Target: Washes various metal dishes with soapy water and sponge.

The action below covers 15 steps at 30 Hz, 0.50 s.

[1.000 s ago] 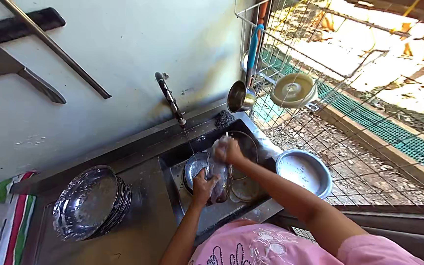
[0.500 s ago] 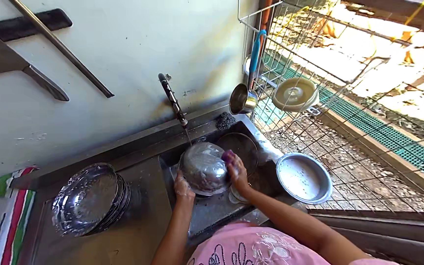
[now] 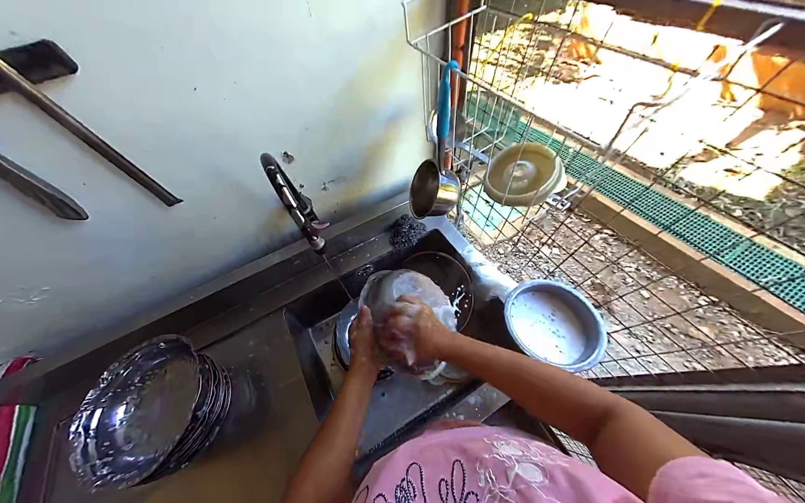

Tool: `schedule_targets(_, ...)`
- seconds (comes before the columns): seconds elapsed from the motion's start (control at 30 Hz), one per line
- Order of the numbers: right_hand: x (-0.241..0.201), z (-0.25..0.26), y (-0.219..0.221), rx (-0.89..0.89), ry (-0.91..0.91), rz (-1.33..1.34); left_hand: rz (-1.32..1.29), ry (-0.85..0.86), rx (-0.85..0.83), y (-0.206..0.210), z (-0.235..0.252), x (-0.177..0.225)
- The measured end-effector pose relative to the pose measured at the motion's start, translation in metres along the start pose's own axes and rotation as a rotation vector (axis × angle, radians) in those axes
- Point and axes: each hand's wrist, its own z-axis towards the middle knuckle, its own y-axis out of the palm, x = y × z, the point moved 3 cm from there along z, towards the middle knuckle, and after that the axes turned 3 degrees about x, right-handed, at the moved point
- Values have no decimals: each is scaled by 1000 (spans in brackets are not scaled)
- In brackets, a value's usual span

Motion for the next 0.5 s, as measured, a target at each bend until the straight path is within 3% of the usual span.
schedule_targets(0.07, 9, 35, -7, -163, 73, 72, 66, 44, -106, 2, -9, 3)
schedule_targets(0.17, 70, 66, -40, -260, 577, 353, 148, 15, -78, 3, -14, 25)
schedule_targets(0.23, 119, 40, -48, -82, 817, 593, -10, -63, -2, -2, -11, 30)
schedule_targets(0.3, 148, -9, -44, 169, 941, 748, -186, -152, 77, -3, -7, 30)
schedule_targets(0.4, 117, -60, -32, 505, 860, 526, -370, -233, 174, -1, 2, 15)
schedule_targets(0.5, 54, -82, -2, 455, 416, 144, -417, -232, 248, 5, 11, -12)
